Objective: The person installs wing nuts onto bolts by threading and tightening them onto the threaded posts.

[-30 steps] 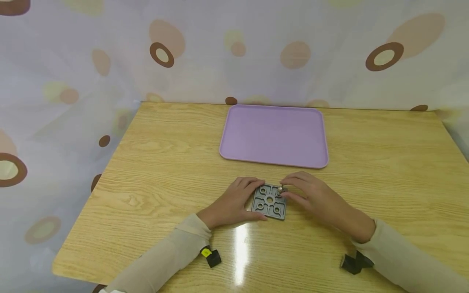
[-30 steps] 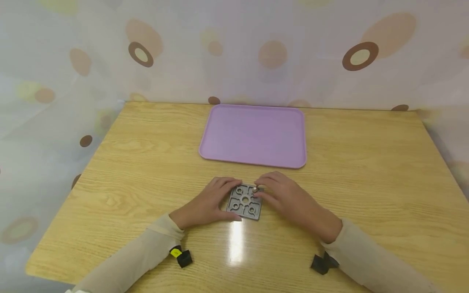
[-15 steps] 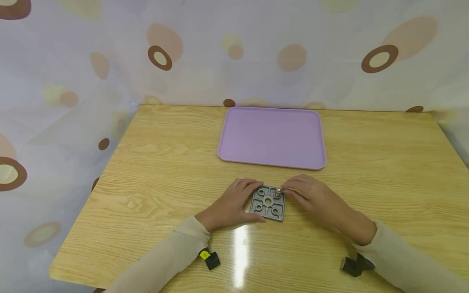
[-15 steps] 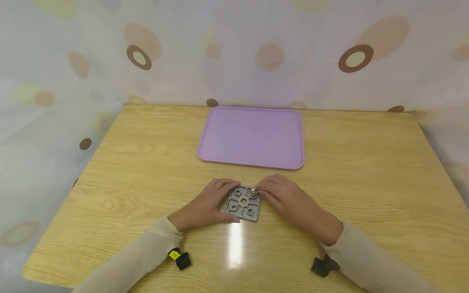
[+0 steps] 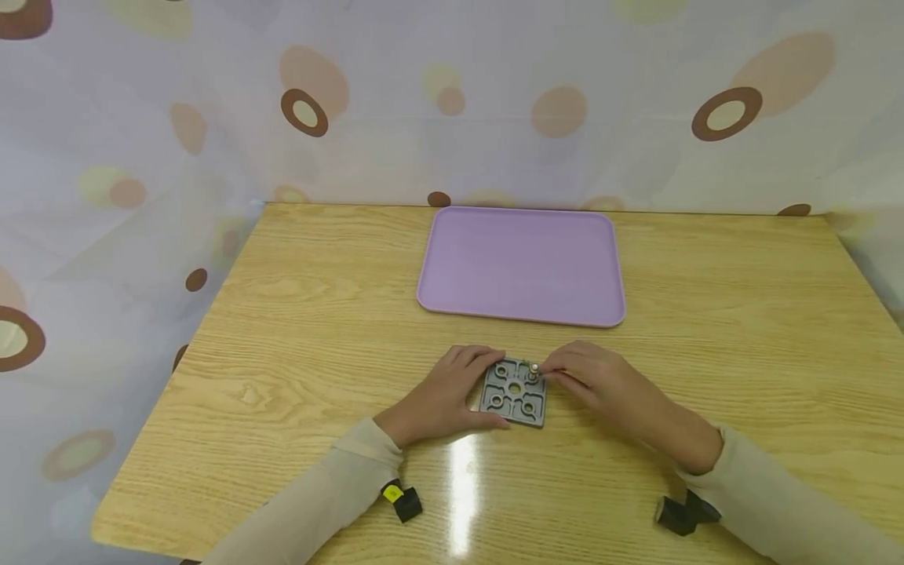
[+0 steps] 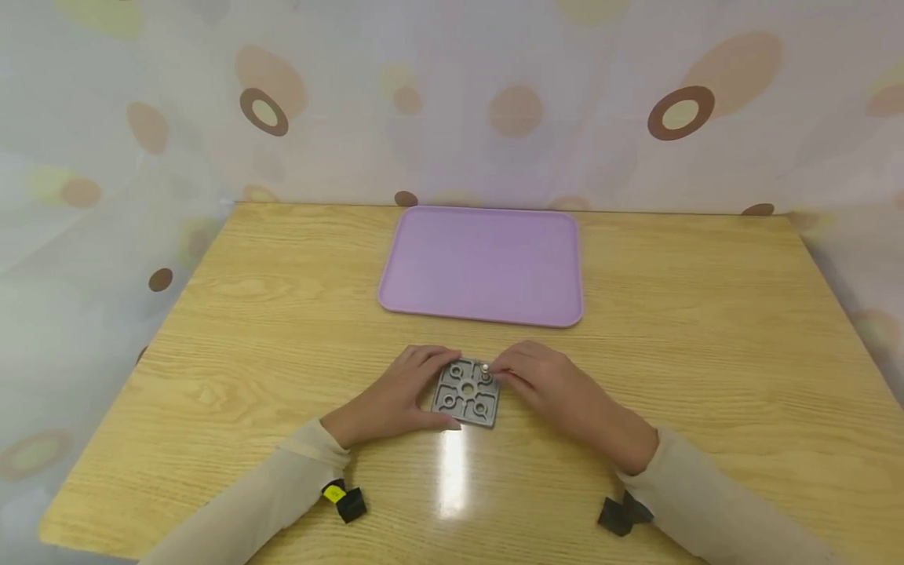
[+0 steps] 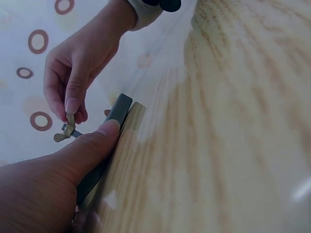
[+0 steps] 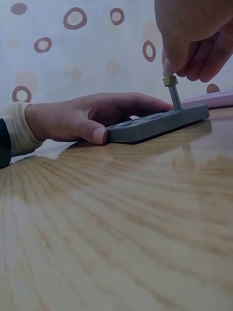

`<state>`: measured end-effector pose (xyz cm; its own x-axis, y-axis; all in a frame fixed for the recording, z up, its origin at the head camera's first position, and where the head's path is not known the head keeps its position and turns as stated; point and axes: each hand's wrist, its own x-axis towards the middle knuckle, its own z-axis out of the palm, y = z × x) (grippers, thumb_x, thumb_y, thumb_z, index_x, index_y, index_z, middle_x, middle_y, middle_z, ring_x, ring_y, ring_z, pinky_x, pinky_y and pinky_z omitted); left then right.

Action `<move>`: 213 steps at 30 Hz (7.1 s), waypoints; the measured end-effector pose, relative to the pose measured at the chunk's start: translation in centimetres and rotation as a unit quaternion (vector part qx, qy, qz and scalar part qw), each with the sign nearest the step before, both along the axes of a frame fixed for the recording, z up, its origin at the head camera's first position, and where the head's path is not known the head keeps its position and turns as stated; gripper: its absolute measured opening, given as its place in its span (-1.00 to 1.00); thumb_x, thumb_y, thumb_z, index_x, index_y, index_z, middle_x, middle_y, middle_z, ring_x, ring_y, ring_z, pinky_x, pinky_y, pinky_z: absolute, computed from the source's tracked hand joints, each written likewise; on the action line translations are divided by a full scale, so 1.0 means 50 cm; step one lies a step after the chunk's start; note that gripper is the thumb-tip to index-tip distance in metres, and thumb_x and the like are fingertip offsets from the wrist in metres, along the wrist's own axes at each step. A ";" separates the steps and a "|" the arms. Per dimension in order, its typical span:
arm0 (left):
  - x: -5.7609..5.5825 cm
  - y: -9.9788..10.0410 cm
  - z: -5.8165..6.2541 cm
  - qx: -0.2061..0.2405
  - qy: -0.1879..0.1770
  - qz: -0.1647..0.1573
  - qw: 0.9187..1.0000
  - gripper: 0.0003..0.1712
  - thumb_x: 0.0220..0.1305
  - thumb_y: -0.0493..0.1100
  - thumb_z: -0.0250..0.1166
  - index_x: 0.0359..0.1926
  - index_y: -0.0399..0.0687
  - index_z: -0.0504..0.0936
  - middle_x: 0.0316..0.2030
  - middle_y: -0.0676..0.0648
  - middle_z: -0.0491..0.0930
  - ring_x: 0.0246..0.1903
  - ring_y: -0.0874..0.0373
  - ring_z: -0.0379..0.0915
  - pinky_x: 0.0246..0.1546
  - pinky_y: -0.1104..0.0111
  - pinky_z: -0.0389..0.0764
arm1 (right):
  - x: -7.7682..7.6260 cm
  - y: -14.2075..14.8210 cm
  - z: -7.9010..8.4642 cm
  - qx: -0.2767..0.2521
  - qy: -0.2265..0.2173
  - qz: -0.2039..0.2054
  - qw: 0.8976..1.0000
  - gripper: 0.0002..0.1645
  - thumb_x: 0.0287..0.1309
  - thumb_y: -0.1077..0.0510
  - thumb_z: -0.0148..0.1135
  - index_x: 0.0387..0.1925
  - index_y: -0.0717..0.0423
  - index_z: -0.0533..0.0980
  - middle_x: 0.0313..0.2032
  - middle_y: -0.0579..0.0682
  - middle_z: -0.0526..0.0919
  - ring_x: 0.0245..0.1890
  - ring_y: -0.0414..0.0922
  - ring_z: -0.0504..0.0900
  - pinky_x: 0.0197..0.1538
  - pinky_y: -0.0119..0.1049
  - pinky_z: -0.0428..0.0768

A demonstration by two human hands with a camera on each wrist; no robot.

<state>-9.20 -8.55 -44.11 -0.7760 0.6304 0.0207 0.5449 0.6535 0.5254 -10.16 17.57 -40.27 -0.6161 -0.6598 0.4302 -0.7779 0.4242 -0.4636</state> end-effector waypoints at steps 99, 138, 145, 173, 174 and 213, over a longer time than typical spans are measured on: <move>0.002 -0.008 0.000 0.017 0.013 0.005 1.000 0.07 -0.05 0.44 0.24 0.40 0.07 0.11 0.27 0.05 0.18 0.20 0.19 0.06 0.21 0.25 0.18 | 0.002 -0.014 -0.003 0.037 -0.040 -0.044 0.998 -0.67 0.13 0.19 0.26 -0.04 0.13 0.56 -0.04 -0.07 0.56 0.03 -0.13 0.48 0.09 -0.24 0.44; 0.001 -0.007 -0.003 0.014 0.009 0.002 1.000 0.08 -0.04 0.45 0.23 0.40 0.06 0.10 0.27 0.04 0.18 0.20 0.18 0.06 0.21 0.23 0.19 | 0.004 -0.018 -0.010 0.038 -0.068 -0.041 0.996 -0.57 0.19 0.08 0.22 0.08 0.11 0.49 0.03 -0.07 0.52 0.08 -0.11 0.43 0.14 -0.15 0.40; 0.000 -0.006 -0.003 0.013 0.012 0.001 1.000 0.09 -0.04 0.46 0.21 0.41 0.07 0.09 0.27 0.05 0.18 0.19 0.19 0.06 0.20 0.25 0.20 | 0.001 -0.016 -0.011 0.042 -0.071 -0.056 0.995 -0.59 0.16 0.05 0.24 0.04 0.09 0.51 0.00 -0.12 0.53 0.06 -0.15 0.44 0.13 -0.18 0.40; 0.002 -0.007 0.003 0.012 0.006 0.007 1.000 0.08 -0.05 0.44 0.24 0.39 0.06 0.11 0.26 0.02 0.20 0.19 0.17 0.07 0.21 0.25 0.18 | -0.001 -0.005 -0.012 0.016 -0.011 -0.028 0.999 -0.72 0.06 0.37 0.26 -0.18 0.05 0.59 -0.20 -0.18 0.61 -0.14 -0.22 0.55 -0.08 -0.32 0.53; 0.002 -0.007 0.002 0.012 0.006 0.007 1.000 0.08 -0.05 0.44 0.24 0.39 0.06 0.11 0.26 0.02 0.19 0.19 0.17 0.07 0.21 0.25 0.18 | 0.000 -0.005 -0.013 0.012 -0.008 -0.027 1.000 -0.72 0.04 0.38 0.27 -0.19 0.05 0.59 -0.20 -0.18 0.61 -0.15 -0.21 0.56 -0.09 -0.31 0.53; 0.000 -0.007 -0.003 0.018 0.016 0.004 1.000 0.08 -0.05 0.43 0.25 0.39 0.04 0.12 0.26 0.03 0.20 0.19 0.16 0.07 0.21 0.24 0.18 | -0.002 -0.010 -0.013 0.020 -0.018 -0.043 0.999 -0.72 0.11 0.28 0.26 -0.09 0.11 0.57 -0.10 -0.12 0.58 -0.02 -0.17 0.50 0.05 -0.30 0.46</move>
<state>-9.18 -8.91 -44.24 -0.7800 0.6220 0.0677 0.5558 0.6391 0.5317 -10.26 17.06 -40.92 -0.6853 -0.6207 0.3808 -0.7214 0.5075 -0.4712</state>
